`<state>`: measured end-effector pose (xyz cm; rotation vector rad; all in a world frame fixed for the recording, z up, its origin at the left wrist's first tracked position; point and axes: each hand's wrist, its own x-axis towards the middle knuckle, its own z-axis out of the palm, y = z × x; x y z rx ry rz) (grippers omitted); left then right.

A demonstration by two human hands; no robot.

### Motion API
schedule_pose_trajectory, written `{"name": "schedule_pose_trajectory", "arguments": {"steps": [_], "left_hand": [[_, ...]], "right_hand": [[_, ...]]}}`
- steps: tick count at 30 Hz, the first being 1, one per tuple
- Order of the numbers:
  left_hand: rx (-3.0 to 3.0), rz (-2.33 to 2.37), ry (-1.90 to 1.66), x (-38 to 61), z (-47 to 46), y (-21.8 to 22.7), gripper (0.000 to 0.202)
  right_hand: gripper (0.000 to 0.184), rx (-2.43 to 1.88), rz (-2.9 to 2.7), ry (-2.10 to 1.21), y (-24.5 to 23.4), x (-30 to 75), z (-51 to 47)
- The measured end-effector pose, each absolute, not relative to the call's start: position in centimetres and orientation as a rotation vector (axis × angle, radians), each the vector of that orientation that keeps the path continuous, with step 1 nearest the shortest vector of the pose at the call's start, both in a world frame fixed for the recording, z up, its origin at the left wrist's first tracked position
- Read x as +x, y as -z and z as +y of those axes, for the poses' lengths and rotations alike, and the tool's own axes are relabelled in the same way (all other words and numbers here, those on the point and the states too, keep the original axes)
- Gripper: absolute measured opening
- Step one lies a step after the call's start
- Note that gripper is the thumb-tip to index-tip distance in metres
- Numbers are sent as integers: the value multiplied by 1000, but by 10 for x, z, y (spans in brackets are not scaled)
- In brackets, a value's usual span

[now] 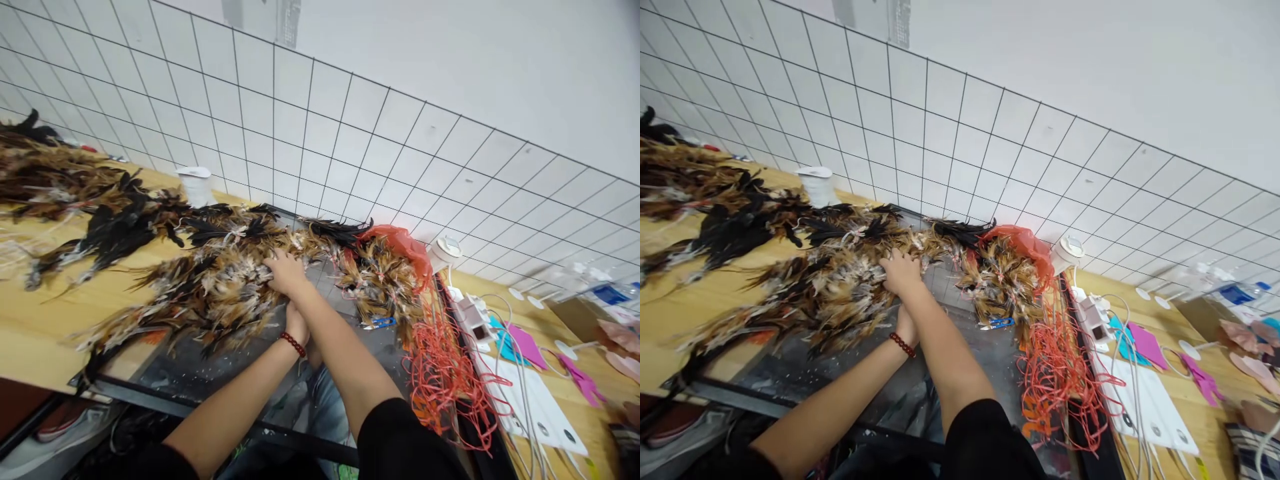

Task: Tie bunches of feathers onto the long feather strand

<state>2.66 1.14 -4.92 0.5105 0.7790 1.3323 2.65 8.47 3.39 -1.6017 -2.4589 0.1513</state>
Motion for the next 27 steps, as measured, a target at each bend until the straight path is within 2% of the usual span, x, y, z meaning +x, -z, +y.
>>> {"name": "schedule_pose_trajectory", "arguments": {"steps": [2,10,15,18,23,25,27], "left_hand": [[478,815,-1404,30,9,50,19],[696,867,-1371,33,-2,33,23],[1214,909,-979,24,-13,21,18],[1482,784,-830,21,-21,17,18],[1283,553,-378,16,-22,15,20],[1160,480,-348,12,-19,12,25],[1031,437,-474,7,-15,6,27]], "right_hand": [[35,-1656,-2433,-171,-28,37,87],[40,-1632,-2176,-223,-25,103,81],[44,-1583,-2205,-305,1,129,69],[52,-1478,-2248,-326,15,139,56],[72,-1276,-2196,-449,12,152,23],[75,-1241,-2089,-476,10,159,11],[77,-1220,-1964,-469,12,164,3]]}}
